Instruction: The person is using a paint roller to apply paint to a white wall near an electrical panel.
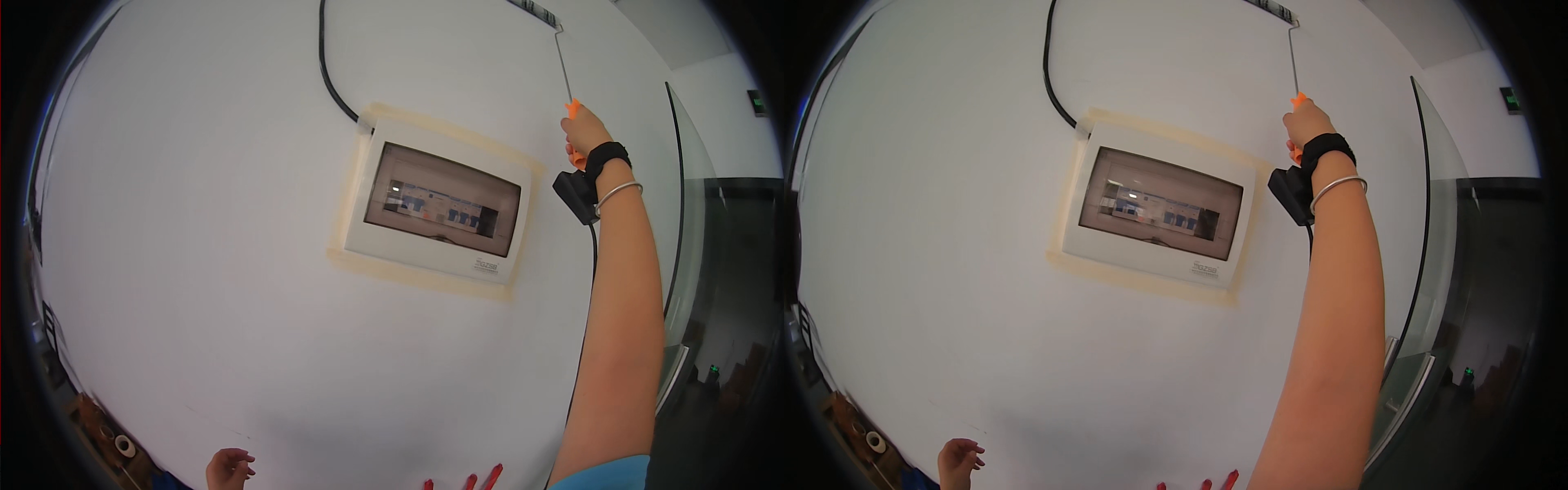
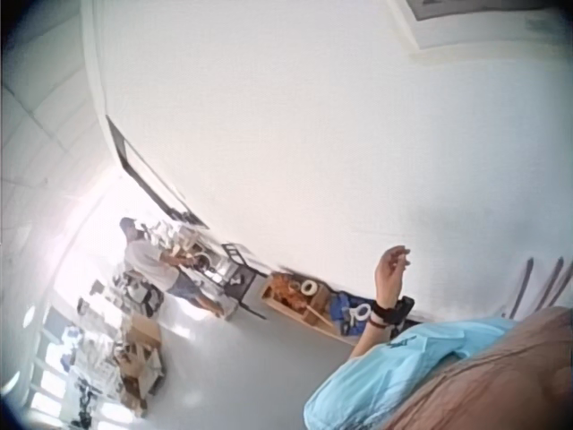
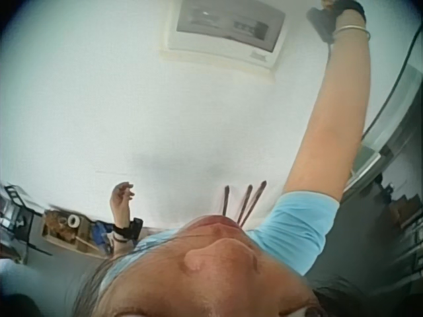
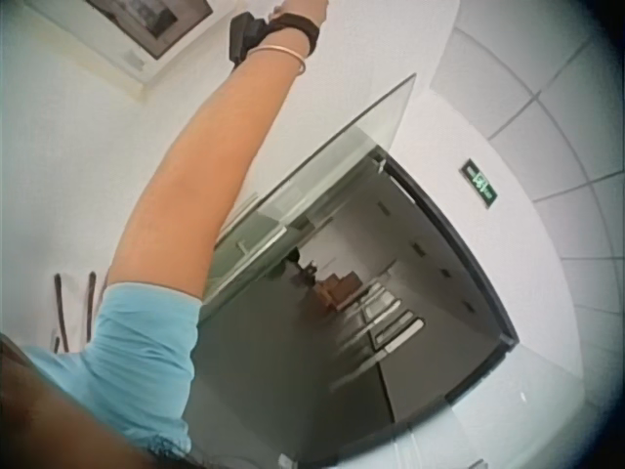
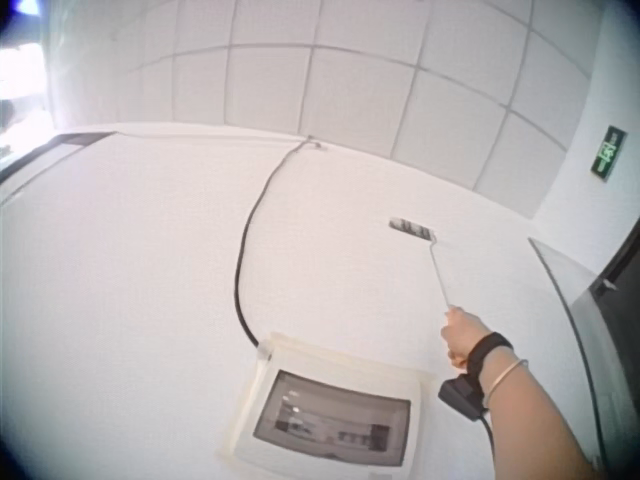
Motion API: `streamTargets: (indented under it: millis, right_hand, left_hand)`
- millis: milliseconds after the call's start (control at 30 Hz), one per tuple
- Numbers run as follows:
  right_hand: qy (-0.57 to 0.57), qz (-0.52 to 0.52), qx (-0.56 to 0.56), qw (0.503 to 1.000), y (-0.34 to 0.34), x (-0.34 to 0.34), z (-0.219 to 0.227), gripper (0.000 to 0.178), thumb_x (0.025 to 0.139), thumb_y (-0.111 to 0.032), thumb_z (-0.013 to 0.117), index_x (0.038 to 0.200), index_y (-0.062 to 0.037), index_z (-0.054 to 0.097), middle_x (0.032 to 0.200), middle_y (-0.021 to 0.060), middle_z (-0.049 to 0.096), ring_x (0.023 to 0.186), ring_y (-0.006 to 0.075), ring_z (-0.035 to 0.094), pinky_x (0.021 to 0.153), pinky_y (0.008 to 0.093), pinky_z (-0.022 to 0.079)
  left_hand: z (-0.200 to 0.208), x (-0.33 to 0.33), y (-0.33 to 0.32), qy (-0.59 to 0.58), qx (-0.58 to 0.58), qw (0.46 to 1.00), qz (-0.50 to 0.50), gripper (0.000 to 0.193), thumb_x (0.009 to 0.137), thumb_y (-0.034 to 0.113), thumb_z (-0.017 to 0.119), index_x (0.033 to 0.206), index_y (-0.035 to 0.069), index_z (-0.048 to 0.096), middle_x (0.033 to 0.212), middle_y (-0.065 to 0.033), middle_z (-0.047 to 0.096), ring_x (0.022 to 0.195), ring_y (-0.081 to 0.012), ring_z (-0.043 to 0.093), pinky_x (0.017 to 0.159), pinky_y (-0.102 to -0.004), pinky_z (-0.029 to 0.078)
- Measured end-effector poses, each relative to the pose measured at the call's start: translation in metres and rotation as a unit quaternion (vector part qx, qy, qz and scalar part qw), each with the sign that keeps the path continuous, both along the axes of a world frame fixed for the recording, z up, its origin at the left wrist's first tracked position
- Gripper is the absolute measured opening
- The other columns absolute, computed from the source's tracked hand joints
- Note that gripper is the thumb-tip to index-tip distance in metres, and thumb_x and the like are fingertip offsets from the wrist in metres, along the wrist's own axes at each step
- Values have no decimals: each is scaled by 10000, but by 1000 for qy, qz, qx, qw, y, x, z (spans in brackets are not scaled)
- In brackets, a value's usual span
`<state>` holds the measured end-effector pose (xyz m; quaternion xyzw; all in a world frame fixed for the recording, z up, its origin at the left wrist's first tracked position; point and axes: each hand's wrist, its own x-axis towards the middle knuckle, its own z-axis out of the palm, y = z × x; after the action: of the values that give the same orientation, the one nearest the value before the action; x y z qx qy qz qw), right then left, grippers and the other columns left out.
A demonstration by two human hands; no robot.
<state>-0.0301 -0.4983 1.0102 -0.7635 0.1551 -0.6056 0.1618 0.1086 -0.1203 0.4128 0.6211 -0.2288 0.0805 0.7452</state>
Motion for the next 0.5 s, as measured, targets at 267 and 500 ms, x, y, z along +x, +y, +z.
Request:
streamTargets:
  millis: [267,500]
  right_hand:
    - [26,-52,-44,997,4,-19,-55,480,901,-94,446,1375,-53,379,843,160,608,575,205,590,447,358,488]
    - [38,-29,-35,998,26,-38,-159,447,925,-117,453,1357,-45,363,724,142,594,488,204,558,409,356,470]
  left_hand:
    - [9,-6,-13,-20,-7,997,-69,265,972,205,584,1151,10,591,1026,-76,660,796,-129,594,704,-264,480]
    - [-14,-17,-19,-11,-9,994,-107,266,975,211,583,1145,7,591,1017,-76,658,795,-135,594,702,-260,477]
